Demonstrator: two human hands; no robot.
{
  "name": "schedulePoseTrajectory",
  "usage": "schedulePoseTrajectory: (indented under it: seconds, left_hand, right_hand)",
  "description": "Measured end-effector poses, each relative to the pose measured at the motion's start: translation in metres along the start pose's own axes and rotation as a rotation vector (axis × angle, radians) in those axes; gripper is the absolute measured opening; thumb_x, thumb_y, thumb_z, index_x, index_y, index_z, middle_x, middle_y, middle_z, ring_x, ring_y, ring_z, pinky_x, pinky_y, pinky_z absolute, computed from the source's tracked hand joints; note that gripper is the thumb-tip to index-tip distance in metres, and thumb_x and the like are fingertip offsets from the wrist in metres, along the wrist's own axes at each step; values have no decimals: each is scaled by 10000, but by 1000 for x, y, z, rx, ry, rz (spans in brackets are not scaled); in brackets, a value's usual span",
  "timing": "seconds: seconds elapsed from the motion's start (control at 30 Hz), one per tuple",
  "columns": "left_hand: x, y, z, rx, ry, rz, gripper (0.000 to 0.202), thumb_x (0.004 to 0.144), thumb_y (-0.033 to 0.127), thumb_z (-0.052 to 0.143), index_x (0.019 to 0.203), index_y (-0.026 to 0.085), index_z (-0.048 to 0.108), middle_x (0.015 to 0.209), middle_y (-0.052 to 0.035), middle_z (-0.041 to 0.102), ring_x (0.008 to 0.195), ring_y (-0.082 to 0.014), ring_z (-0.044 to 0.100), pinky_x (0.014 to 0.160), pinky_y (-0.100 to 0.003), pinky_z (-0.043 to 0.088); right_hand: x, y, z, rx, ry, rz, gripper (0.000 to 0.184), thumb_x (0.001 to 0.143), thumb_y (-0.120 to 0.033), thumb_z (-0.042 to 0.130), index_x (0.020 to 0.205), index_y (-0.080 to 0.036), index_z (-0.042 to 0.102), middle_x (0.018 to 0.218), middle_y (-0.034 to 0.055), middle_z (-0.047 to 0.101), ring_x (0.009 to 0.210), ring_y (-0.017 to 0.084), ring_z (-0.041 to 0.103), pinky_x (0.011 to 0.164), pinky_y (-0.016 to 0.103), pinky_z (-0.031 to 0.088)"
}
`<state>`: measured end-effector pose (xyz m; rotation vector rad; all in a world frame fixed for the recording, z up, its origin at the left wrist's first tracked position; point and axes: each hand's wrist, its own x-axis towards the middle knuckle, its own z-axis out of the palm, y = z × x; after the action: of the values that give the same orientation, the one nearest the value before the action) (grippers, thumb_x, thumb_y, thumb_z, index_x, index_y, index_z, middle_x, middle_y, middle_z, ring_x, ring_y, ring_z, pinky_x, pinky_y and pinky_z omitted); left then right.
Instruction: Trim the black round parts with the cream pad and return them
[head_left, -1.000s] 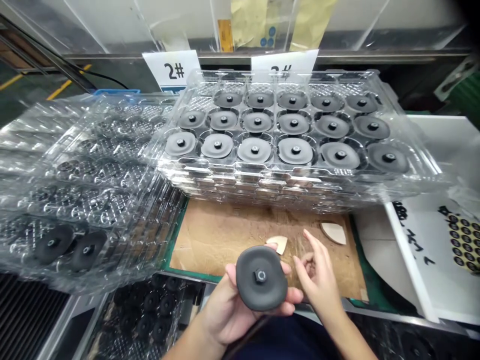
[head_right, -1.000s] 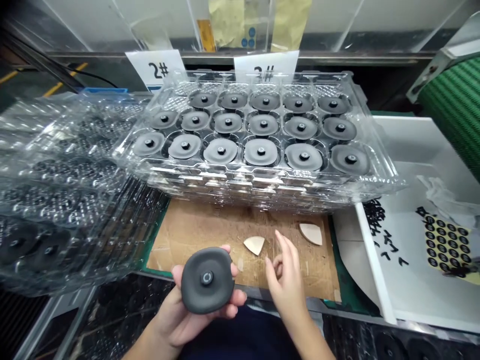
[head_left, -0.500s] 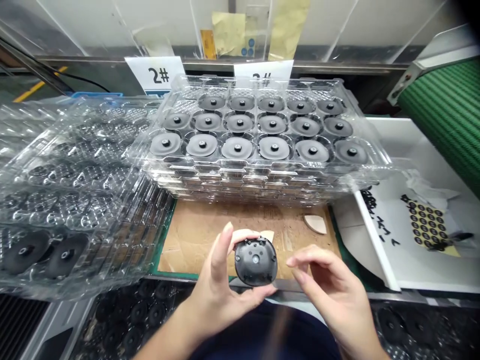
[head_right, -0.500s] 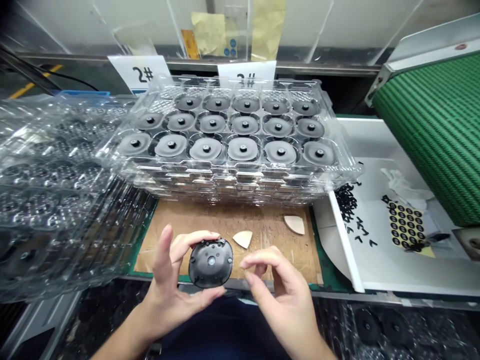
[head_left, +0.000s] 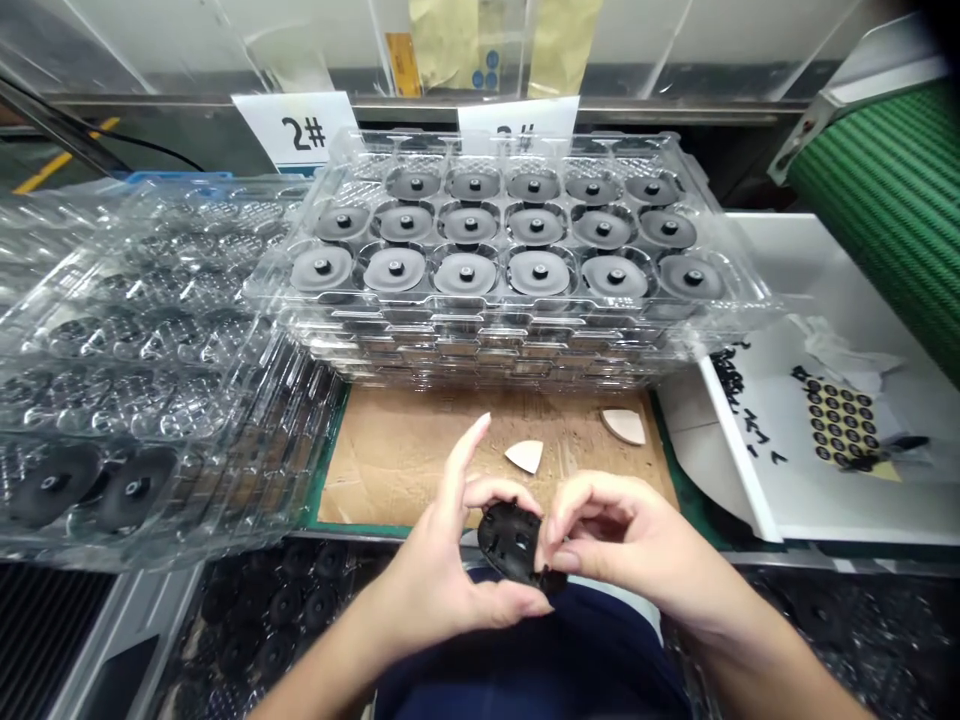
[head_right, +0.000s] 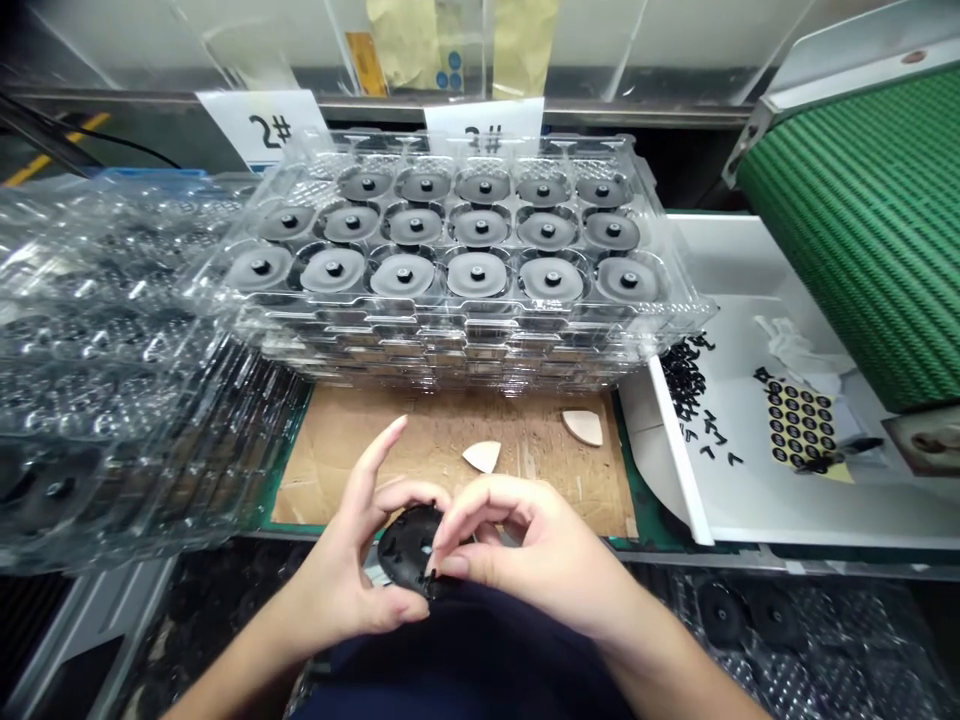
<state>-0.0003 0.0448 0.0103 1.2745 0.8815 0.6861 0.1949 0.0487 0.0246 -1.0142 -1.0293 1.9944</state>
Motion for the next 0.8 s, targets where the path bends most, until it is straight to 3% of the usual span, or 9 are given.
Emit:
schedulePoseTrajectory:
  seconds: [0.23,0.33,0.5,0.67,0.73,0.8]
  left_hand:
    - [1,9,4,-124,-105,-184,1203,581,376,805,1457,279,-14,987,-54,669,990,-274,623,951,-403,364]
    - [1,9,7,-119,-117,-199,1240,566,373,815,1455,272,-44,936,-33,676,928,-250,643,913,-377,397]
    - [2,3,12,-13,-55,-111,1274,578,339,815,1449,253,-110,994,-53,671,922,-225,639,895,-347,417]
    - [7,-4,14,31,2,31,1194,608,296,805,1458,262,-33,1067,-80,665,1046,-240,600,974,-374,363]
    - [10,-6,14,34,40,49,1129,575,267,826,1450,280,112,1099,-84,659,1066,-241,588,970,-369,365]
    - [12,-9,14,36,31,-5,852,510,271,854,1275,252,479,1020,-68,684,973,-236,611,894,-341,414]
  right_hand:
    - [-4,5,-4,163,-151,118,192,692,-142,754,865,-175,680,721,-20,711,650,74,666,670,187,528]
    - [-6,9,-5,228,-162,123,141,690,-112,745,798,-168,672,713,-28,702,649,64,665,659,172,524]
    - [-11,20,-6,276,-110,84,130,694,-94,746,747,-161,649,698,-38,701,630,29,653,632,113,492]
    - [-18,28,-9,239,78,53,151,665,-131,779,756,-179,668,692,-31,710,624,56,668,620,128,506]
    - [-19,30,-11,196,129,22,156,654,-155,788,752,-184,670,698,-17,715,627,79,674,617,154,518]
    - [-18,35,-15,116,197,-12,147,658,-205,787,741,-185,668,681,-3,710,623,101,669,613,181,522]
